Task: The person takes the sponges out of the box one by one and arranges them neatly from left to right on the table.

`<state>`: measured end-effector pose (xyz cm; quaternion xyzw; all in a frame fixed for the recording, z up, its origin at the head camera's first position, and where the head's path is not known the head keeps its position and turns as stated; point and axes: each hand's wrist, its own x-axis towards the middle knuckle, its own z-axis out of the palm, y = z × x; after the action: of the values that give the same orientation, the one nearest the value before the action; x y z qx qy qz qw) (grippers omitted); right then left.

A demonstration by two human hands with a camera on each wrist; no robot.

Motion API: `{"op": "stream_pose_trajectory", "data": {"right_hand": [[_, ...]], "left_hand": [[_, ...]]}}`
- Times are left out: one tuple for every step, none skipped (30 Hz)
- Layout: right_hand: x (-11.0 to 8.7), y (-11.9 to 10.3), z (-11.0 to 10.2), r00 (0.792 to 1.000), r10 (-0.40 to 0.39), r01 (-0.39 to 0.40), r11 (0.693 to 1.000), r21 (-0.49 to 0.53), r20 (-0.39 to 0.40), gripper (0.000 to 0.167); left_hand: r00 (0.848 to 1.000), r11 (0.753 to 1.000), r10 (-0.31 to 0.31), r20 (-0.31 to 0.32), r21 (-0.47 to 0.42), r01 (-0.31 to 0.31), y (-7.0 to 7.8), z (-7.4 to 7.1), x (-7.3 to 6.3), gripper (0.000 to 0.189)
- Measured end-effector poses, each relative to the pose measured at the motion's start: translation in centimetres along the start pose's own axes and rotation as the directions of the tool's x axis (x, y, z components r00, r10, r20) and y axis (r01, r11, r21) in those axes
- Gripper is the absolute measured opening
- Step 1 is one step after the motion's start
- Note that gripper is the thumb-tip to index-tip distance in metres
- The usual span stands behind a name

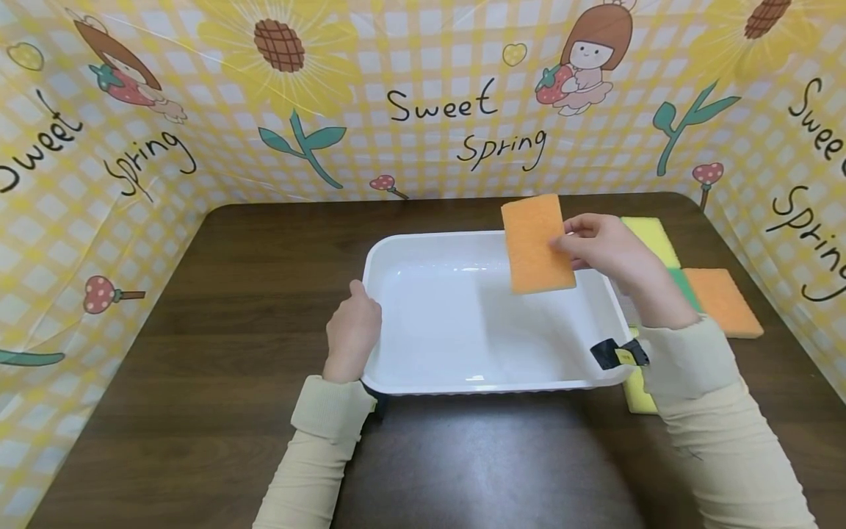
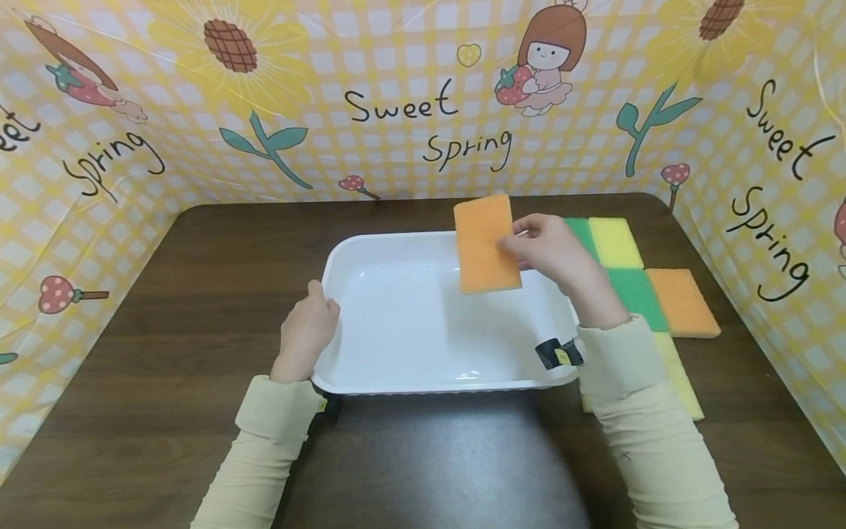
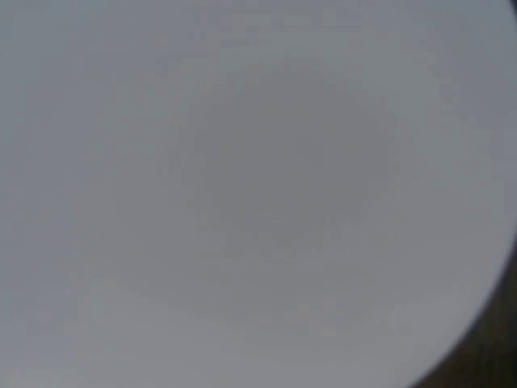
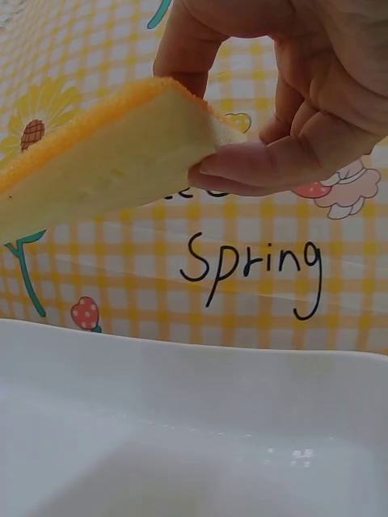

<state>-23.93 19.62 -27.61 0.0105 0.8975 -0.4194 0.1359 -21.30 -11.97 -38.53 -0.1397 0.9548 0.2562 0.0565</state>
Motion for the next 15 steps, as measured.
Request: {"op": "stream_pose_trajectory", "data": {"right_hand": [[-0.1,0.2,-0.2,1.000,0.002,-0.002,1.000,-0.003,-0.006,0.051],[-0.2,0.3,-0.4,1.000,0.003,-0.004,1.000,-0.007,-0.012,0.052],[-0.3,0.5,-0.6,1.000,0.004,-0.004,1.000,-0.007,-0.016,0.052],[-0.4,0.6,-0.8,1.000,0.006,-0.006,1.000,-0.010,-0.019,0.052],[-0.4,0.9,-1.0,1.000,0.006,-0.007,1.000,-0.014,-0.018,0.053],[-0.5,1.1,-1.2,1.000,0.007,-0.008,1.000,-0.016,-0.016,0.054],[-0.6,1.3,-1.5,1.000,0.011,-0.012,1.000,-0.019,-0.012,0.055],[-0.7,1.4,-1.7,1.000,0.013,-0.013,1.000,-0.019,-0.010,0.056],[-0.8,1.6,-2.0,1.000,0.013,-0.014,1.000,-0.018,-0.006,0.057],[-0.9,1.8,-2.2,1.000,0.016,-0.016,1.000,-0.023,-0.008,0.056],[-1.0,2.0,-2.4,1.000,0.018,-0.018,1.000,-0.024,-0.007,0.056],[-1.2,2.2,-2.6,1.000,0.021,-0.021,0.999,-0.027,-0.009,0.056],[-1.3,2.3,-2.8,1.000,0.025,-0.025,0.999,-0.031,-0.011,0.055],[-1.4,2.5,-2.9,0.999,0.027,-0.027,0.999,-0.036,-0.018,0.055],[-1.4,2.7,-3.1,0.999,0.031,-0.032,0.999,-0.039,-0.020,0.055]], "left_hand": [[1.000,1.000,-0.002,0.001,-0.001,0.002,0.0,0.0,0.0,0.035],[1.000,1.000,-0.004,0.003,-0.002,0.004,0.0,0.0,0.0,0.035],[1.000,1.000,-0.004,0.004,-0.003,0.004,0.0,0.0,0.0,0.035],[1.000,1.000,-0.006,0.006,-0.002,0.006,0.0,0.0,0.0,0.035],[1.000,1.000,-0.008,0.008,-0.004,0.009,0.0,0.0,0.0,0.035],[1.000,1.000,-0.009,0.009,-0.001,0.009,-0.1,0.0,0.1,0.036],[1.000,1.000,-0.011,0.009,0.001,0.011,-0.1,0.0,0.1,0.036],[1.000,1.000,-0.013,0.011,0.001,0.013,0.0,0.0,0.1,0.036],[1.000,1.000,-0.015,0.013,0.002,0.015,0.0,0.0,0.1,0.036],[1.000,1.000,-0.019,0.016,0.002,0.019,0.0,0.0,0.1,0.036],[1.000,1.000,-0.022,0.018,0.001,0.022,0.0,-0.1,0.1,0.036],[1.000,1.000,-0.024,0.021,0.001,0.024,0.0,-0.1,0.0,0.037],[0.999,1.000,-0.026,0.023,-0.001,0.026,0.0,-0.1,0.0,0.037],[0.999,1.000,-0.028,0.026,-0.004,0.028,0.1,-0.1,0.0,0.037],[0.999,1.000,-0.029,0.027,-0.006,0.029,0.1,-0.1,0.0,0.037]]}}
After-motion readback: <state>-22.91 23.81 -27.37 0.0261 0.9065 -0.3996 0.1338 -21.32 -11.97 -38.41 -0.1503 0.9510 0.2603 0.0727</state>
